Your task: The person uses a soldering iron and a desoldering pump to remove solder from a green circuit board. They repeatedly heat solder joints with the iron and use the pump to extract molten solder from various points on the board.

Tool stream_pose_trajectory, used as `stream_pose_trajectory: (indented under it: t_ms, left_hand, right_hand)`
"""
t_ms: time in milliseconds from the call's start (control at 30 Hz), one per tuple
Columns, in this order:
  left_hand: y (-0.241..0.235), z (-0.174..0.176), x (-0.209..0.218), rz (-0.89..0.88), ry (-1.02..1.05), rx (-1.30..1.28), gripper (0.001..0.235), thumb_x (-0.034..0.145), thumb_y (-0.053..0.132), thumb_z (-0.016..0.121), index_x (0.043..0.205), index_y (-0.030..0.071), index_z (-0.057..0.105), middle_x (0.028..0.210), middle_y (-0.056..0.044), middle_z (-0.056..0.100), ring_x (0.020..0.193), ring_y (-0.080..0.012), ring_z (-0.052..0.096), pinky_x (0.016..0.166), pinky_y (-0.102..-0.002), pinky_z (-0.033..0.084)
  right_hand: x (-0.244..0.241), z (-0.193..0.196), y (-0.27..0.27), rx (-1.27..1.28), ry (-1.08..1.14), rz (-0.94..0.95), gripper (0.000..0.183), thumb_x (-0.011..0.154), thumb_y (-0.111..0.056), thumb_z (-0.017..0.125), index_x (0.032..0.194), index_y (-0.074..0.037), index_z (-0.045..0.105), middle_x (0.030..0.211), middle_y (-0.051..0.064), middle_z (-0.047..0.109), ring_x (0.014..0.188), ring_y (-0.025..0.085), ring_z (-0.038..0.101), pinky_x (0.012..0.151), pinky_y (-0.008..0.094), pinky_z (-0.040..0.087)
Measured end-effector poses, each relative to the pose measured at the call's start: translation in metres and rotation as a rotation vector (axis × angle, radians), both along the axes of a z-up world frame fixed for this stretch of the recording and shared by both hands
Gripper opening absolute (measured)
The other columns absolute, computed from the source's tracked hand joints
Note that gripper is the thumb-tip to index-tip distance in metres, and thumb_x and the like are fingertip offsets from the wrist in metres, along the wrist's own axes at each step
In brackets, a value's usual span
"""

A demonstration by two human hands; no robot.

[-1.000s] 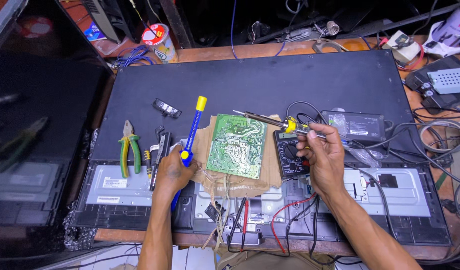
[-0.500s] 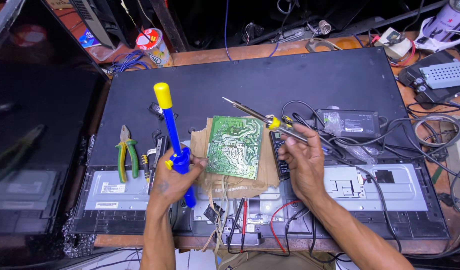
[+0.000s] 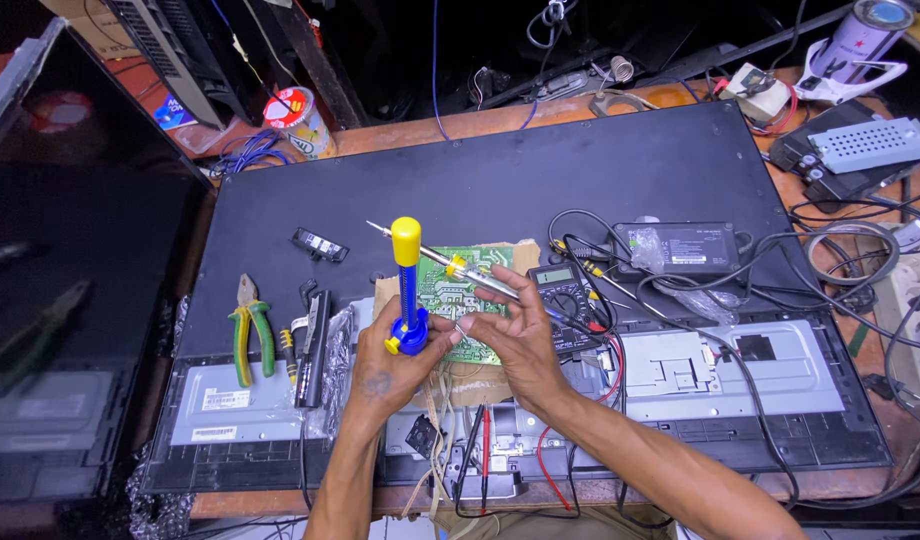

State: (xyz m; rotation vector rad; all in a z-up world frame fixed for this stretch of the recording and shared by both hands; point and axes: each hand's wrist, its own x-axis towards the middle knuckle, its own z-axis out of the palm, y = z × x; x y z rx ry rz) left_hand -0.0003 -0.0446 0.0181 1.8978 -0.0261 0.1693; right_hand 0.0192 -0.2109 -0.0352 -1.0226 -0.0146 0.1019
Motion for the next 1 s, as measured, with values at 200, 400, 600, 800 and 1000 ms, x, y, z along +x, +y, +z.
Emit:
stream_pose_trajectory:
  t_ms: [200, 400, 600, 800, 1000]
  left_hand:
    - [0.003, -0.004, 0.002, -0.040, -0.073, 0.125, 0.028, 0.068, 0.000, 0.088, 0.085, 0.001, 0.066, 0.078, -0.015, 0.079, 0.071, -0.0271, 0.079, 0.072, -0.039, 0.062]
    - [0.003, -0.004, 0.005, -0.100, -0.071, 0.121, 0.027, 0.068, 0.005, 0.090, 0.085, 0.003, 0.069, 0.078, -0.013, 0.079, 0.073, -0.0248, 0.079, 0.074, -0.037, 0.061]
    - [0.005, -0.003, 0.008, -0.124, -0.058, 0.150, 0.021, 0.072, 0.003, 0.086, 0.085, 0.003, 0.069, 0.078, -0.014, 0.080, 0.075, -0.0340, 0.078, 0.075, -0.044, 0.059]
    - [0.010, -0.009, 0.012, -0.049, -0.070, 0.159, 0.017, 0.078, 0.010, 0.085, 0.086, 0.005, 0.070, 0.078, -0.012, 0.079, 0.075, -0.0330, 0.077, 0.075, -0.043, 0.057]
    - [0.021, -0.022, 0.012, 0.042, -0.078, 0.297, 0.019, 0.077, 0.009, 0.081, 0.083, 0.004, 0.064, 0.071, -0.016, 0.074, 0.067, -0.0369, 0.073, 0.064, -0.044, 0.054]
  right_hand:
    - [0.001, -0.009, 0.009, 0.005, 0.021, 0.034, 0.089, 0.078, 0.000, 0.084, 0.153, -0.005, 0.036, 0.126, 0.019, 0.051, 0.094, 0.019, 0.074, 0.084, 0.032, 0.065]
    - [0.004, -0.005, 0.006, -0.019, -0.006, 0.009, 0.086, 0.080, 0.001, 0.082, 0.153, -0.004, 0.037, 0.121, 0.019, 0.055, 0.089, 0.019, 0.076, 0.079, 0.031, 0.067]
    - [0.013, 0.000, 0.003, -0.069, -0.054, -0.067, 0.079, 0.082, 0.001, 0.081, 0.149, -0.003, 0.040, 0.117, 0.014, 0.056, 0.086, 0.014, 0.076, 0.083, 0.026, 0.065]
    - [0.013, -0.029, 0.004, -0.085, -0.065, -0.077, 0.081, 0.082, 0.000, 0.083, 0.150, -0.004, 0.040, 0.119, 0.015, 0.057, 0.088, 0.015, 0.077, 0.086, 0.028, 0.064]
    - [0.035, -0.050, -0.018, -0.251, -0.258, -0.161, 0.061, 0.089, -0.006, 0.078, 0.141, 0.003, 0.048, 0.117, 0.020, 0.059, 0.090, 0.019, 0.075, 0.087, 0.031, 0.064]
